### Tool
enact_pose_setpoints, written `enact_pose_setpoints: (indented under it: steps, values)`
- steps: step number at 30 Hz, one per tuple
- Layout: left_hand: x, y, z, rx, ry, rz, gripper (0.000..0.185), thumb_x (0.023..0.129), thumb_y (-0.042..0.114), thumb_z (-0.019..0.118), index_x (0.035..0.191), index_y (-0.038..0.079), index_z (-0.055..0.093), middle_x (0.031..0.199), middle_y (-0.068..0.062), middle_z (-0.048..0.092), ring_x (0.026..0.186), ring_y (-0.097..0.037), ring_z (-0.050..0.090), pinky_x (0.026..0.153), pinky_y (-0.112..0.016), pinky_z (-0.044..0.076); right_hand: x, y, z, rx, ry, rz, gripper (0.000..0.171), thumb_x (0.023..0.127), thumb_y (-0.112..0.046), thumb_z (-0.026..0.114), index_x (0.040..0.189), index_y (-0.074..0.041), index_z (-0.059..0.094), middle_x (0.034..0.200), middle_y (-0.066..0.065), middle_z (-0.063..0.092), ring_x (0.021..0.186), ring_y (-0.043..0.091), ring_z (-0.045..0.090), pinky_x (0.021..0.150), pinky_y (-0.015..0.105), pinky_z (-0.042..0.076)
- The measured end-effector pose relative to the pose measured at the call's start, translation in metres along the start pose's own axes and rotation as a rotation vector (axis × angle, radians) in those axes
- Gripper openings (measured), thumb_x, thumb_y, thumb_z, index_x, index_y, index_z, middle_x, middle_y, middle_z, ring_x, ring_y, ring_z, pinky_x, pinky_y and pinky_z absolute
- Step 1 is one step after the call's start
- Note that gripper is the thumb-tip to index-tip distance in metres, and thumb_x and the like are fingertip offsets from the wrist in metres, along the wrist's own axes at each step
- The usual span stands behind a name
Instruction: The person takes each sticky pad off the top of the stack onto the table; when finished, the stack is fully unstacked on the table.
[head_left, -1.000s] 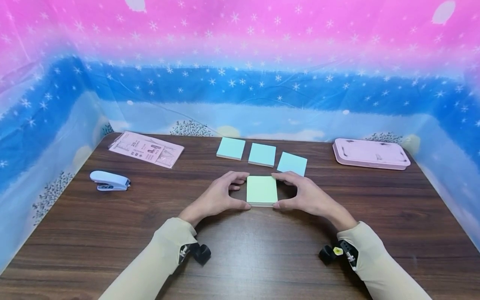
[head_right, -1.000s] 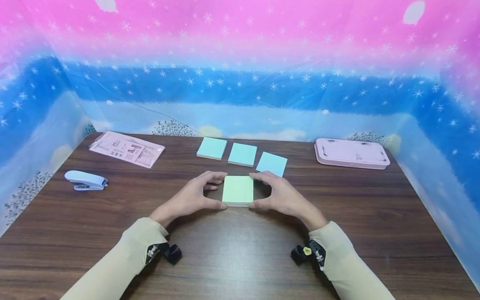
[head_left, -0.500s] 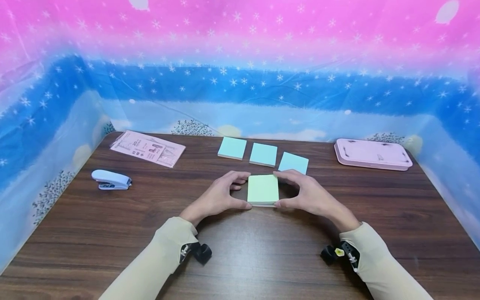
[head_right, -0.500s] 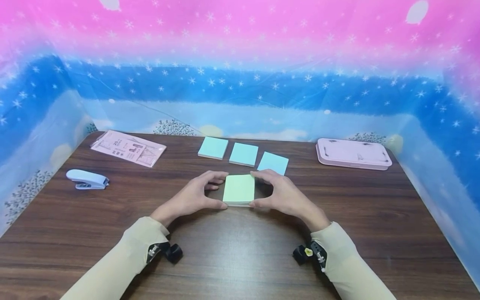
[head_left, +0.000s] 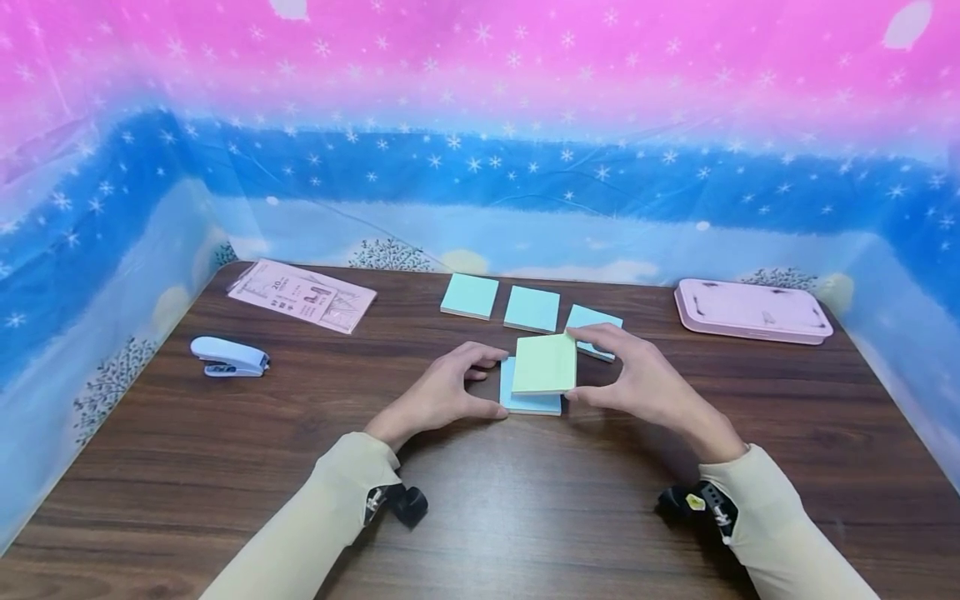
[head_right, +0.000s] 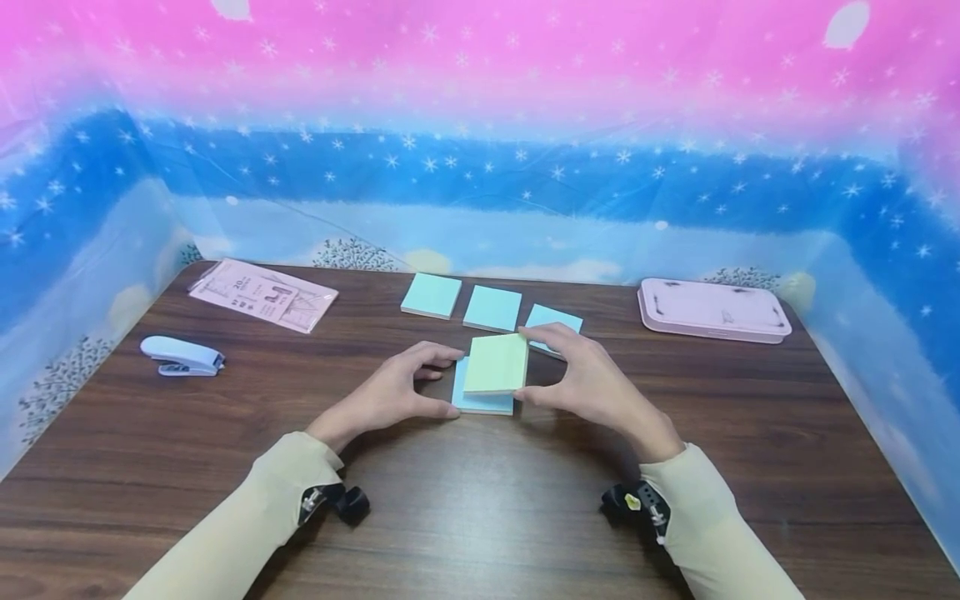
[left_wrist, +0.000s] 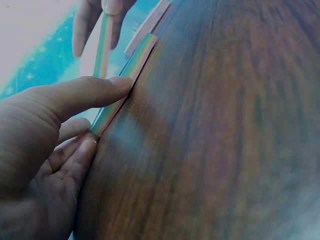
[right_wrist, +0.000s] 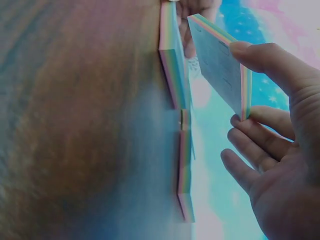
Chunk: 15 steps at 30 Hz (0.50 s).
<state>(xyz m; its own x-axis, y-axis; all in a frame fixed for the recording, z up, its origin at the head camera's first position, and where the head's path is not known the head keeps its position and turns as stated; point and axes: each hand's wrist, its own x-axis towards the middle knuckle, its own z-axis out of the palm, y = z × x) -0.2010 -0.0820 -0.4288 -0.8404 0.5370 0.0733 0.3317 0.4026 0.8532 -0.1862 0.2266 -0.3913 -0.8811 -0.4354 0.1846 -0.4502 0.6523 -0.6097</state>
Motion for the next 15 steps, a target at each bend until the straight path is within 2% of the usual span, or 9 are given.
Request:
enact_pose_setpoints:
  steps: [9, 15]
  values:
    - [-0.001, 0.002, 0.0, 0.011, 0.0, 0.02, 0.073, 0.083, 0.015, 0.093, 0.147, 0.006, 0.06, 0.146, -0.009, 0.057, 0.128, -0.027, 0.062, 0.111, -0.035, 0.051, -0.002, -0.005, -0.015, -0.028, 0.032, 0.016, 0.082, 0.082, -0.035, 0.094, 0.154, -0.015, 0.058, 0.153, 0.011, 0.055, 0.136, 0.036, 0.055, 0.109, 0.065, 0.047]
    - [-0.001, 0.002, 0.001, 0.008, 0.0, 0.015, 0.073, 0.083, 0.015, 0.093, 0.148, 0.006, 0.06, 0.146, -0.009, 0.056, 0.128, -0.028, 0.062, 0.111, -0.036, 0.051, -0.007, -0.005, -0.028, -0.019, 0.071, 0.038, 0.082, 0.084, -0.041, 0.093, 0.155, -0.022, 0.057, 0.153, 0.003, 0.055, 0.141, 0.033, 0.05, 0.112, 0.065, 0.043]
